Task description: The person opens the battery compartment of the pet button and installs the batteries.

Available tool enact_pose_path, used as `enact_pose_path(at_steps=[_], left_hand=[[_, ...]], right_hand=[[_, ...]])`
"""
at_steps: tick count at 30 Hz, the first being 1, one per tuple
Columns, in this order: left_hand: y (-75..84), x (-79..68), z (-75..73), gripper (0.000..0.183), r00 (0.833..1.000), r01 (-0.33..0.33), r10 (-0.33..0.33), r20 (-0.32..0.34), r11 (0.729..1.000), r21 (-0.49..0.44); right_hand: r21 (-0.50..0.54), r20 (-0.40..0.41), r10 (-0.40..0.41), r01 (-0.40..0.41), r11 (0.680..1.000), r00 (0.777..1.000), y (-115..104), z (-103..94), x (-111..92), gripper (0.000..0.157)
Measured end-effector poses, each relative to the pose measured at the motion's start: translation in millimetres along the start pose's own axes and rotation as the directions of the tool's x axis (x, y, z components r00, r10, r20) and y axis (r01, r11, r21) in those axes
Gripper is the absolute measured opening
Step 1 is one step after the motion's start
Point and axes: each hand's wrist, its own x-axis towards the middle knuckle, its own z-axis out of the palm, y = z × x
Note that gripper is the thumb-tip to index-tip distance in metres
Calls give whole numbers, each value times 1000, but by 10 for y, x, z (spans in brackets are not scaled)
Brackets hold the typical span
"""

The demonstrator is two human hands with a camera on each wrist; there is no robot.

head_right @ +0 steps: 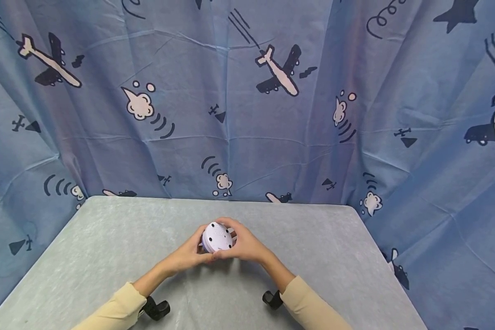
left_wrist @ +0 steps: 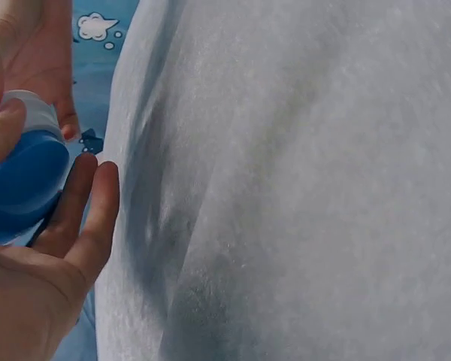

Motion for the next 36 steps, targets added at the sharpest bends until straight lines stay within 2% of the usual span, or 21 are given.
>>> enact_pose_path(at_steps=[6, 10, 13, 17, 24, 29, 33, 36], left_hand=[[4, -15, 24, 76, 1000, 23, -23, 13, 1000, 6], [27, -20, 25, 77, 998, 55, -54, 26, 998, -35], [29, -21, 18, 77, 997, 82, -82, 13, 996, -32], [22, -13, 5, 77, 996, 86, -86, -24, 996, 0], [8, -6, -6, 78, 995, 86, -84, -51, 996, 39], [16, 12, -1, 81, 993, 113, -113, -31, 994, 10], [15, 16, 7, 81, 990, 137, -138, -22, 990, -28], [1, 17, 11, 80, 991, 130, -131, -35, 991, -19]], right_hand=[[16, 39, -12, 12, 1000, 999, -31, 1, -2, 84], [-10, 38, -42, 43, 999, 998, -37, 3, 2, 81], [-12, 31, -26, 26, 1000, 999, -49, 1, -9, 79], [22, 30, -5, 5, 1000, 1000, -62, -5, -32, 78], [69, 22, -25, 24, 997, 999, -25, -13, -55, 78], [125, 24, -32, 29, 992, 999, -10, -27, -70, 77], [181, 60, -14, 2, 984, 998, -10, -59, -88, 78], [194, 88, -2, -15, 981, 996, -3, -82, -97, 77]])
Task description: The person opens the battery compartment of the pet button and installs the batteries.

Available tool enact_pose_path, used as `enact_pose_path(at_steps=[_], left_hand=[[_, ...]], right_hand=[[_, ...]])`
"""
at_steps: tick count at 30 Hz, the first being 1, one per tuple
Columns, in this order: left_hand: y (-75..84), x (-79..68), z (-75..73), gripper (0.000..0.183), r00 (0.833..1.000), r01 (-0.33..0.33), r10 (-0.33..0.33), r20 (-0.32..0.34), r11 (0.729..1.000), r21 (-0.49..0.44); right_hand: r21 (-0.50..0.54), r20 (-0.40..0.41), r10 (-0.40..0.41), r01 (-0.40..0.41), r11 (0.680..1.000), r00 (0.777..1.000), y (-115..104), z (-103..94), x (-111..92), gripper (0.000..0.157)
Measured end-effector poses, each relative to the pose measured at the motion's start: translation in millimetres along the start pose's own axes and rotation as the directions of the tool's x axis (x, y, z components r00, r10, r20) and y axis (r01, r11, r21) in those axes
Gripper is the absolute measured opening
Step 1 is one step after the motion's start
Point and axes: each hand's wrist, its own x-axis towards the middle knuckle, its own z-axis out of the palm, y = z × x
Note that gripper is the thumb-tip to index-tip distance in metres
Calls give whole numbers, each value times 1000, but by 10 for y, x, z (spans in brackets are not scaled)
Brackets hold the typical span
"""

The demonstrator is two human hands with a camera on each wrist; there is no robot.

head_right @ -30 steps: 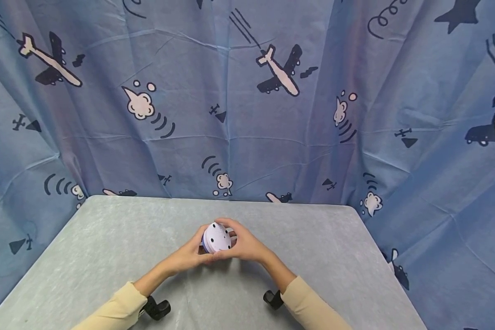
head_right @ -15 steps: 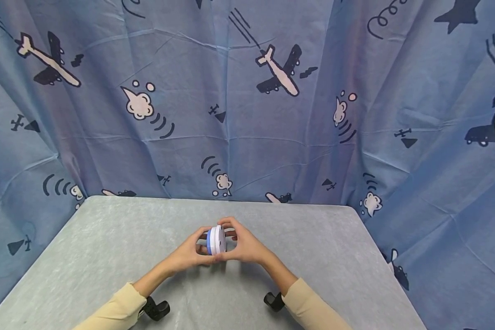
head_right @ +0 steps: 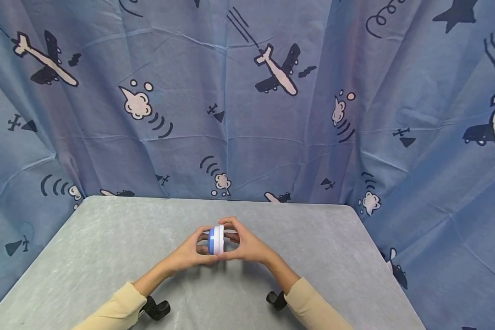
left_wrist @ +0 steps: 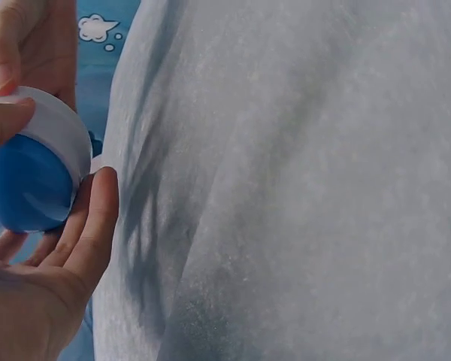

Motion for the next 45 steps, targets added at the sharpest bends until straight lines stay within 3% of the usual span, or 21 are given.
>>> enact_pose_path(at_steps=[10, 20, 27, 36, 43, 45], left_hand=[[-18, -16, -18, 79, 998, -46, 49, -45, 997, 58], [-42, 4, -35, 72, 989, -27, 41, -140, 995, 98], [-28, 3, -25, 69, 983, -44, 65, -170, 992, 122], [326, -108, -9, 62, 985, -88, 105, -140, 989, 119], [4, 90, -54, 60, 979, -103, 131, -156, 979, 176], [-22, 118, -70, 60, 982, -93, 122, -145, 977, 190]], right_hand=[[-20, -42, -64, 63, 998, 997, 37, -55, 4, 66], [-19, -41, -54, 54, 998, 998, 66, -73, -52, 66], [-11, -32, -28, 28, 1000, 999, 105, -51, -64, 67], [-51, -13, 19, -19, 999, 1000, 147, -59, -83, 70], [-144, -11, -3, 1, 990, 1000, 164, -111, -80, 69], [-167, -16, 5, -8, 986, 1000, 165, -123, -77, 68]])
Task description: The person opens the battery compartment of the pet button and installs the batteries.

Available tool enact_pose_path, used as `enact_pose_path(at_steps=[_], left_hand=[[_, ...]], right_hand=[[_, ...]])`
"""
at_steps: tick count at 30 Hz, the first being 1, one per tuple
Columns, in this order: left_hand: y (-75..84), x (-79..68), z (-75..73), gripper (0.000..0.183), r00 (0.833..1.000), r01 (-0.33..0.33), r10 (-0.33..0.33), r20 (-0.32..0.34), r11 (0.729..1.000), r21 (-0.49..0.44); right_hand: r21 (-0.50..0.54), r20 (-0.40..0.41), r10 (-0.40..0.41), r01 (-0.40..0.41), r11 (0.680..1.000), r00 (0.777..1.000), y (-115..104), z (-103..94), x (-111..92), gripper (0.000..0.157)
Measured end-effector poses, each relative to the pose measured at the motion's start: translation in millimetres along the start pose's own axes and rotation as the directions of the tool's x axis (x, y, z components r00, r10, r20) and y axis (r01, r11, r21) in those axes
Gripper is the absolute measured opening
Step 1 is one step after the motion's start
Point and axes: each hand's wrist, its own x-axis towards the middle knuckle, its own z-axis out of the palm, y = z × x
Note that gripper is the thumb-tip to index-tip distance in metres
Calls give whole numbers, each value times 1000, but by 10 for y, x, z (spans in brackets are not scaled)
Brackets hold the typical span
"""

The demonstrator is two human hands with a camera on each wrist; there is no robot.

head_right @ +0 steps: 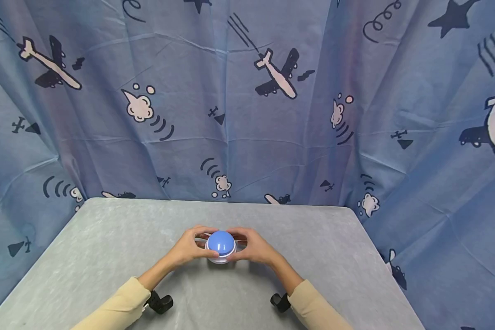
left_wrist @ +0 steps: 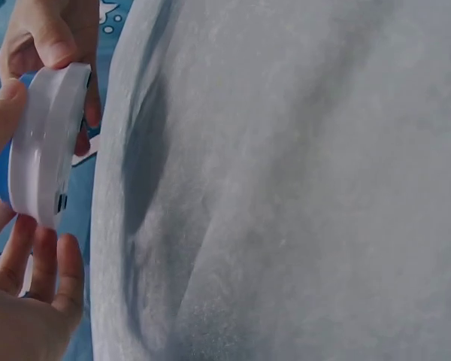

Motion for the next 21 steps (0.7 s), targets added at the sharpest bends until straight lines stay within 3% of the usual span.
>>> enact_pose_path(at_steps=[15, 21], left_hand=[[-115, 161, 39, 60, 995, 30, -32, 89, 999, 29], [-178, 182, 60, 60, 994, 9, -15, 107, 999, 52]], right_hand=[[-50, -13, 38, -39, 998, 999, 196, -80, 49, 65], [-54, 8, 68, -68, 996, 998, 254, -69, 78, 64]])
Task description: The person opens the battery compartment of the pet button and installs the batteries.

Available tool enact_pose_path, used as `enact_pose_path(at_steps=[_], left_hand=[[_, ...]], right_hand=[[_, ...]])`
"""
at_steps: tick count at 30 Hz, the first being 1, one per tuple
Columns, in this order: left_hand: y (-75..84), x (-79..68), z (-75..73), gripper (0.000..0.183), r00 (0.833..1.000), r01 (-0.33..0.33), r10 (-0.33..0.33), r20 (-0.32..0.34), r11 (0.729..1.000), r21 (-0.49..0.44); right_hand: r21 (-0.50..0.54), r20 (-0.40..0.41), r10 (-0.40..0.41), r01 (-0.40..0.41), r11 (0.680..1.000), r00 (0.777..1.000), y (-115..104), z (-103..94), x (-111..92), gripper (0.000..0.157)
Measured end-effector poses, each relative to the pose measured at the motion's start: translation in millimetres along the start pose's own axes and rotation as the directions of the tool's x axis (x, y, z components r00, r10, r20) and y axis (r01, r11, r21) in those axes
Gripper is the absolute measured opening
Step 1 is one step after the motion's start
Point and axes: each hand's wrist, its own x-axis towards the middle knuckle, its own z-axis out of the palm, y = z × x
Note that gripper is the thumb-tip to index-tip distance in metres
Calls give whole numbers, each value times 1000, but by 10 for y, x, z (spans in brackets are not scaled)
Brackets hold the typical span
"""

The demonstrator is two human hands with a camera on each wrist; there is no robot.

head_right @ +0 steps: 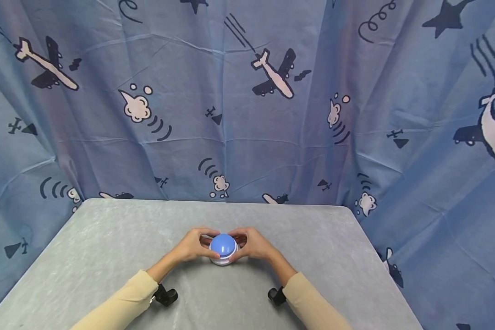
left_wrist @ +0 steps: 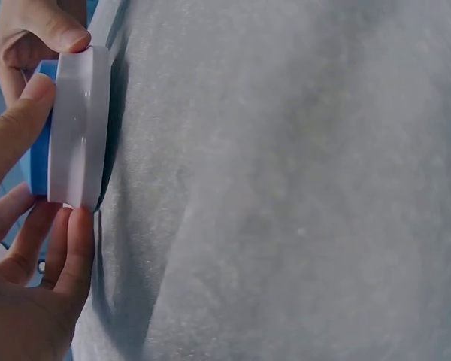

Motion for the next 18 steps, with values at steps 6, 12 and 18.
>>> enact_pose_path(at_steps=[6, 12, 18], left_hand=[[40, -8, 23, 61, 1000, -4, 5, -7, 996, 88], [87, -31, 31, 64, 1000, -5, 1, 28, 992, 128], [88, -266, -164, 64, 998, 1, -8, 59, 992, 124]], right_hand=[[-31, 0, 35, -35, 999, 999, -13, 19, 8, 67], [-50, -4, 75, -75, 996, 997, -34, 21, 3, 67], [-34, -14, 64, -64, 997, 998, -40, -51, -190, 64]])
